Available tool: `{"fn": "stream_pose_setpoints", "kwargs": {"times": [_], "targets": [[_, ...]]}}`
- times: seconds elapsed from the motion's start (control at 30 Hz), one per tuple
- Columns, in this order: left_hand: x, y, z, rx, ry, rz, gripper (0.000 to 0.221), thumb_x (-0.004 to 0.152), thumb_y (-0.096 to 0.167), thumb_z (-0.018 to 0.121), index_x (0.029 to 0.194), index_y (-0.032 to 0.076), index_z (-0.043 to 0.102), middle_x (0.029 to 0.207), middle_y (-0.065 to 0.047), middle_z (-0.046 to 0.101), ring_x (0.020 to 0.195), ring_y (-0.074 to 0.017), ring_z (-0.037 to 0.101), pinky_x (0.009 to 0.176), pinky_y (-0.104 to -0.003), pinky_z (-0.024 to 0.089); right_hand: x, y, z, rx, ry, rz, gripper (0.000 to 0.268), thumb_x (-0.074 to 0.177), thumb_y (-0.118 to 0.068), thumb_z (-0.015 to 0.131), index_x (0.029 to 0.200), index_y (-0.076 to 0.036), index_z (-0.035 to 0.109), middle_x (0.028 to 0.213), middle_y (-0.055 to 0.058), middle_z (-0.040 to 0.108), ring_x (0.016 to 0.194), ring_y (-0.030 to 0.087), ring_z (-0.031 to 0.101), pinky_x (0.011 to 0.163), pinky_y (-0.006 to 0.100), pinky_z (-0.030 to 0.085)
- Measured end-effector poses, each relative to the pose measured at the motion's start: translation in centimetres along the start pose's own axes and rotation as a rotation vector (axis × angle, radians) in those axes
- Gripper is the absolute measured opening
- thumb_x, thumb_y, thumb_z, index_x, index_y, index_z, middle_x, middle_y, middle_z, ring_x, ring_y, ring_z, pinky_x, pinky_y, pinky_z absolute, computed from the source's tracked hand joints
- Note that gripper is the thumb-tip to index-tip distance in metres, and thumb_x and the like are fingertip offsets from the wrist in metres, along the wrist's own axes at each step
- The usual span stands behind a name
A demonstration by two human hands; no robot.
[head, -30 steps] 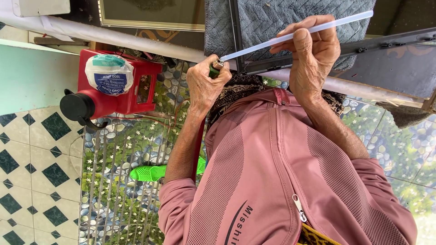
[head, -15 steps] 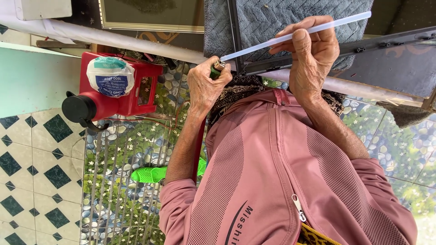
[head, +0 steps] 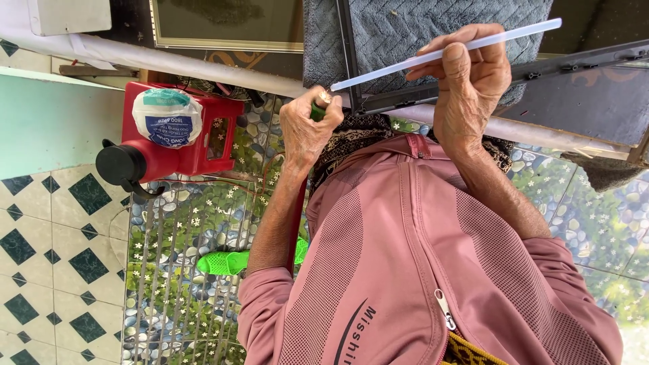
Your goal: Applying hot melt adhesive to the inner edge of an electronics display frame using a lighter and a glue stick.
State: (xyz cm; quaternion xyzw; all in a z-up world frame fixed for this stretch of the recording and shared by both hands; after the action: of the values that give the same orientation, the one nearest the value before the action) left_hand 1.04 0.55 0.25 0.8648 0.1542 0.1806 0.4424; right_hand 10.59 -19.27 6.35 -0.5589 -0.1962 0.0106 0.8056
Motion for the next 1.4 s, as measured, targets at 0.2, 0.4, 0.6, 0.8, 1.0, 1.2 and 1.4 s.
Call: {"fn": "stream_pose_setpoints", "kwargs": {"times": [0.2,0.4,0.6,0.8,1.0,1.2,1.4], "targets": [[-0.1,-1.3,0.6,0.104,0.045,0.057,0.029,0.082,0.016,0.062,0.067,0.018,0.038,0.056,0.008,0.031,0.056,-0.0076,0.023,0.046,-0.027,0.024,-0.1,-0.1,0.7,-0.036,-0.004,0.021,0.022,0.112,-0.026,0.062,0.115,-0.007,0.052,0.105,0.017,0.062,0.089,0.030,0.069,0.076,0.040,0.067],[-0.2,-1.2,0.5,0.096,0.032,0.042,0.029,0.081,0.018,0.064,0.067,0.019,0.038,0.058,0.009,0.029,0.058,-0.0077,0.021,0.047,-0.027,0.023,0.0,0.0,0.6,-0.029,0.005,0.027,0.022,0.111,-0.026,0.063,0.114,-0.006,0.052,0.103,0.018,0.062,0.088,0.030,0.070,0.075,0.040,0.067],[0.2,-0.1,0.0,0.033,0.010,0.003,0.039,0.089,0.023,0.064,0.066,0.018,0.032,0.057,0.009,0.032,0.054,-0.0064,0.028,0.048,-0.028,0.030,0.2,-0.5,0.3,-0.008,-0.004,0.027,0.019,0.112,-0.024,0.061,0.115,-0.008,0.053,0.105,0.017,0.064,0.087,0.029,0.069,0.076,0.040,0.067],[0.5,-2.3,0.2,0.054,-0.042,-0.042,0.037,0.096,0.042,0.060,0.073,0.015,0.052,0.065,0.004,0.060,0.057,-0.0088,0.054,0.053,-0.030,0.047,0.6,-0.5,-1.9,0.042,0.173,0.081,0.019,0.106,-0.023,0.067,0.109,-0.007,0.056,0.098,0.013,0.068,0.085,0.025,0.074,0.071,0.035,0.068],[0.5,-0.5,-0.7,0.007,-0.134,-0.083,0.038,0.096,0.051,0.063,0.087,0.014,0.067,0.077,0.002,0.071,0.069,-0.0117,0.065,0.060,-0.030,0.051,-0.7,-2.7,-2.3,-0.166,0.045,-0.077,0.025,0.110,-0.022,0.063,0.110,0.002,0.055,0.093,0.018,0.066,0.076,0.029,0.071,0.071,0.038,0.067],[0.4,-0.4,-0.7,0.024,-0.170,-0.074,0.047,0.093,0.063,0.059,0.088,0.017,0.072,0.064,0.006,0.061,0.057,-0.0078,0.046,0.056,-0.029,0.039,-1.5,-2.8,-2.2,-0.334,-0.106,-0.235,0.016,0.112,-0.014,0.061,0.113,0.001,0.055,0.096,0.019,0.070,0.081,0.026,0.076,0.071,0.032,0.068],[0.3,-1.5,-0.5,-0.186,-0.221,-0.135,0.024,0.094,0.038,0.078,0.097,0.014,0.074,0.078,-0.010,0.073,0.071,-0.0194,0.072,0.066,-0.033,0.061,-1.5,-2.7,-1.8,-0.424,-0.182,-0.225,0.009,0.105,0.000,0.068,0.107,0.006,0.061,0.098,0.022,0.069,0.091,0.034,0.074,0.079,0.043,0.061]]}}
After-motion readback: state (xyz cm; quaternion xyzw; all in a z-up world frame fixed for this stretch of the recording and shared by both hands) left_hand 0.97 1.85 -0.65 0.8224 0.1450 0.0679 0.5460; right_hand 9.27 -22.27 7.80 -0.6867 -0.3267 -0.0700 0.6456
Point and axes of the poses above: each hand's wrist, its own x-axis towards the middle knuckle, its own z-axis out of the palm, y = z × x, the point moved 1 cm from there along x, towards the middle knuckle
